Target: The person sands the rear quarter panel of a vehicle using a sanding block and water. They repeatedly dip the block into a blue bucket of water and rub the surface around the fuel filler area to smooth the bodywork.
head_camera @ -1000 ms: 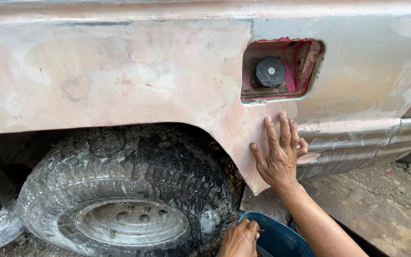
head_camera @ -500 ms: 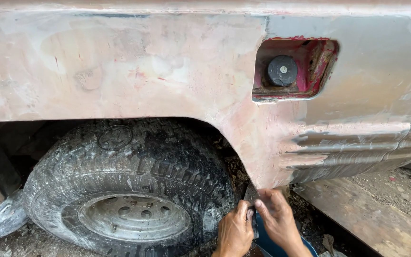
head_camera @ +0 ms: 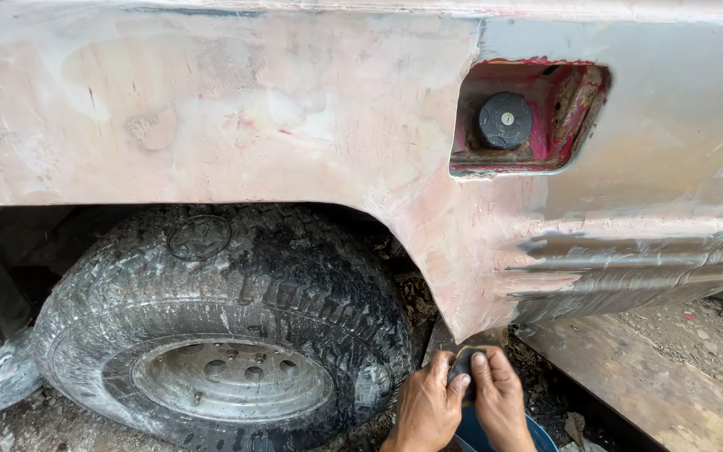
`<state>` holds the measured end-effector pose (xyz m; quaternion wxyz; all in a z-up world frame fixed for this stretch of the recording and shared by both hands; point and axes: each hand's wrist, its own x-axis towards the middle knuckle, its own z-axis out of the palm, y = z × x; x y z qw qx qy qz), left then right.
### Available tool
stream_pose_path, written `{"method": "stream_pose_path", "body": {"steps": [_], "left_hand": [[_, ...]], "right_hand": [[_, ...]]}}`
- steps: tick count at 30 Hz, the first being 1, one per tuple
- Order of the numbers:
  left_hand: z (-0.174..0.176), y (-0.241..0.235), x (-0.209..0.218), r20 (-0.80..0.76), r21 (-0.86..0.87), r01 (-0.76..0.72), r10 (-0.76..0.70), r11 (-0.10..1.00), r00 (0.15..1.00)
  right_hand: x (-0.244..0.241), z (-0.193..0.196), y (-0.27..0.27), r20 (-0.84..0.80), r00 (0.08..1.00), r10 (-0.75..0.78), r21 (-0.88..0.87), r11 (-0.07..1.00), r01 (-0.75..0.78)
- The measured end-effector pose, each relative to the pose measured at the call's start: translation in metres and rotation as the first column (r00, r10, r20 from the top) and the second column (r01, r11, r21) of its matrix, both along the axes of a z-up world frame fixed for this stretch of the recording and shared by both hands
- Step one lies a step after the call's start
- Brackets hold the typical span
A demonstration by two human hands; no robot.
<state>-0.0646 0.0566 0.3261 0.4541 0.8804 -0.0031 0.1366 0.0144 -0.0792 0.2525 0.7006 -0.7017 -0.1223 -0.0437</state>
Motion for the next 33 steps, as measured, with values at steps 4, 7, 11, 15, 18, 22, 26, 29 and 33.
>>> {"method": "stream_pose_path", "body": {"steps": [4, 7, 11, 15, 18, 22, 26, 29, 33], "left_hand": [[-0.009, 0.003, 0.004, 0.059, -0.016, 0.01, -0.009, 1.0, 0.998], [-0.017, 0.007, 0.006, 0.094, 0.047, -0.035, 0.03, 0.998, 0.995], [-0.025, 0.01, 0.009, 0.096, 0.091, -0.027, 0.018, 0.995, 0.995], [-0.027, 0.012, 0.012, 0.112, 0.093, -0.037, 0.027, 0.995, 0.993], [-0.04, 0.012, 0.018, 0.064, 0.093, -0.038, 0.032, 0.995, 0.997], [-0.042, 0.014, 0.021, 0.06, 0.086, -0.027, 0.022, 0.996, 0.998], [-0.045, 0.01, 0.018, 0.084, 0.093, -0.011, 0.004, 0.996, 0.996], [-0.055, 0.012, 0.025, 0.116, 0.08, -0.006, -0.003, 0.997, 0.993], [-0.069, 0.005, 0.027, 0.117, 0.096, 0.022, -0.033, 0.995, 0.993]], "right_hand": [[0.027, 0.052, -0.007, 0.187, 0.972, -0.142, -0.185, 0.967, 0.177], [0.055, 0.107, -0.007, 0.478, 0.856, -0.194, -0.269, 0.896, 0.353], [0.08, 0.181, 0.008, 0.842, 0.538, -0.044, -0.208, 0.893, 0.399], [0.097, 0.207, 0.023, 0.974, 0.218, -0.067, -0.1, 0.733, 0.673], [0.131, 0.204, 0.02, 0.99, 0.119, -0.079, -0.029, 0.701, 0.713], [0.123, 0.235, 0.017, 0.978, 0.208, 0.0, -0.162, 0.628, 0.761], [0.105, 0.226, 0.01, 0.951, 0.3, 0.077, -0.273, 0.67, 0.691], [0.111, 0.23, 0.017, 0.961, 0.272, 0.039, -0.225, 0.678, 0.7], [0.104, 0.235, 0.027, 0.973, 0.223, -0.057, -0.124, 0.685, 0.718]]}}
